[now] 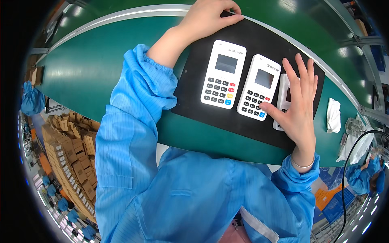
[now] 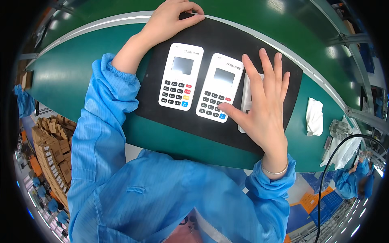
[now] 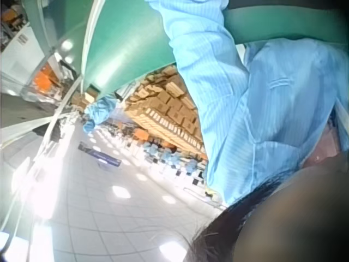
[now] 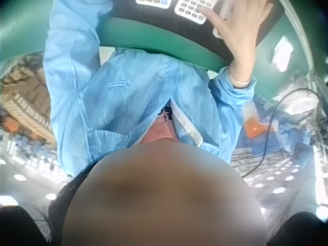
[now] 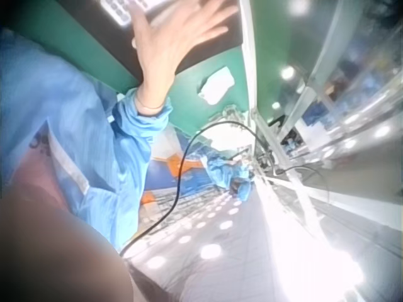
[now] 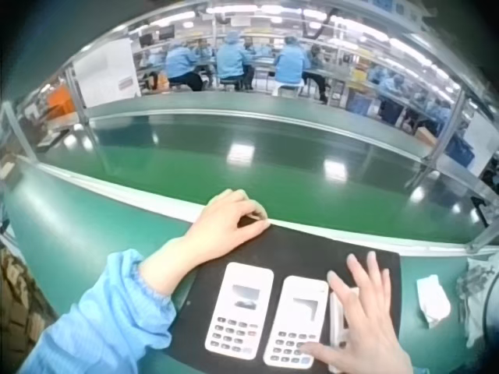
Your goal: The person wipes the surfaces of several white electronic devices, likely payment terminals, using a white cloth. They handle the devices in batches, turning them over to clean both sides and arranging them on a black mat on a green workbench. The person also uses a red tool to rub the back of the devices.
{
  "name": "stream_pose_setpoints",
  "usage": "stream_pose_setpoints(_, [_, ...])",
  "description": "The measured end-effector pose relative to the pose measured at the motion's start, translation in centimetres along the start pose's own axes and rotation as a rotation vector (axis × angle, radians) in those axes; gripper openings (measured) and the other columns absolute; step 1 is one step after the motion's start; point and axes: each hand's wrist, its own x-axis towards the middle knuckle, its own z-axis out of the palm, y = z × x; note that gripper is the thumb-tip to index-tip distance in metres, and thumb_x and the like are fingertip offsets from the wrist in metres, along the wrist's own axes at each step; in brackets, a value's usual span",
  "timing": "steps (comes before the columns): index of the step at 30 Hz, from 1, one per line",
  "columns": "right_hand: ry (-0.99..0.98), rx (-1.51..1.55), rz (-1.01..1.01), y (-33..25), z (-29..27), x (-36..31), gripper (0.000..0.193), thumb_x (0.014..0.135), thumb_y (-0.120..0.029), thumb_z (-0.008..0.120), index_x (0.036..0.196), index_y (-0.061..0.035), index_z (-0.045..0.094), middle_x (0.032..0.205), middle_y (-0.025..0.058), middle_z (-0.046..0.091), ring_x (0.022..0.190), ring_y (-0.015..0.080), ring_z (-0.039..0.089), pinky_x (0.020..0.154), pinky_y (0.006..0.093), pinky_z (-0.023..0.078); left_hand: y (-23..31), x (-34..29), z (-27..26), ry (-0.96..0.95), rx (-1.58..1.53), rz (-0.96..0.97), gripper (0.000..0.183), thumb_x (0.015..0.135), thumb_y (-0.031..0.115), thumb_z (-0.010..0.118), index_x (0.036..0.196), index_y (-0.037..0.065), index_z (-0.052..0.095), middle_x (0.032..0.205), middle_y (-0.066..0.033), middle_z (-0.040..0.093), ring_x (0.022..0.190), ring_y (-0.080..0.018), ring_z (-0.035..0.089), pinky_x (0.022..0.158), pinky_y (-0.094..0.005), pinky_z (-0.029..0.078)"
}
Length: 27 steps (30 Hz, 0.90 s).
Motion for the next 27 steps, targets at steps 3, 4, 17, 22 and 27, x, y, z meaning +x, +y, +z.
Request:
stream_pose_setpoints(3, [0.032, -0.030, -0.015, 0.2, -0.5, -0.1, 0.100, 0.066, -0.035, 0.093, 0.154, -0.0165, 0.048, 0.165, 0.0184, 0.031, 0.156, 0.0464, 0.017, 0.121, 0.0689, 0.013, 0.2, 0.2, -0.1, -0.004, -0.001, -0.003, 0.022, 0.095, 0.029, 0.069, 0.098, 0.008, 0.075, 0.093, -0.0104, 0.062, 0.098, -0.0311, 0.059, 0.089, -0.0416, 0.047])
stream_pose_setpoints(4, [0.046, -0.042, -0.026, 0.4, -0.6, -0.1, 0.099, 0.066, -0.035, 0.093, 0.153, -0.0170, 0.049, 0.165, 0.0181, 0.031, 0.156, 0.0463, 0.017, 0.121, 0.0689, 0.013, 0.2, 0.1, 0.0, 0.000, -0.003, 0.002, 0.022, 0.095, 0.029, 0.069, 0.099, 0.008, 0.075, 0.093, -0.0105, 0.062, 0.098, -0.0310, 0.059, 0.089, -0.0416, 0.047])
stream_pose_setpoints(17, [0.140, 0.013, -0.107, 0.4, -1.6, -0.6, 0.076, 0.068, -0.005, 0.082, 0.139, -0.0208, 0.062, 0.161, 0.0158, 0.038, 0.154, 0.0459, 0.024, 0.121, 0.0669, 0.018, 0.4, 0.3, -0.2, -0.028, 0.009, -0.015, 0.022, 0.095, 0.029, 0.070, 0.099, 0.008, 0.075, 0.092, -0.0107, 0.062, 0.098, -0.0309, 0.059, 0.089, -0.0410, 0.047])
stream_pose_setpoints(22, [0.042, 0.028, -0.335, 1.1, -3.2, -0.7, 0.042, 0.061, -0.005, 0.080, 0.102, -0.0163, 0.078, 0.129, 0.0104, 0.064, 0.135, 0.0391, 0.051, 0.119, 0.0625, 0.024, 0.4, 0.2, -0.2, -0.027, 0.014, -0.027, 0.022, 0.095, 0.029, 0.070, 0.100, 0.008, 0.075, 0.092, -0.0105, 0.062, 0.098, -0.0304, 0.059, 0.089, -0.0411, 0.047])
stream_pose_setpoints(27, [-0.021, 0.055, -0.368, 0.4, -3.2, -1.1, 0.037, 0.058, -0.008, 0.080, 0.095, -0.0154, 0.080, 0.084, -0.0013, 0.051, 0.085, 0.0211, 0.054, 0.098, 0.0516, 0.038, 0.3, 0.2, -0.2, -0.029, 0.020, -0.018, 0.022, 0.095, 0.029, 0.070, 0.100, 0.008, 0.075, 0.092, -0.0102, 0.062, 0.098, -0.0305, 0.059, 0.089, -0.0411, 0.047])
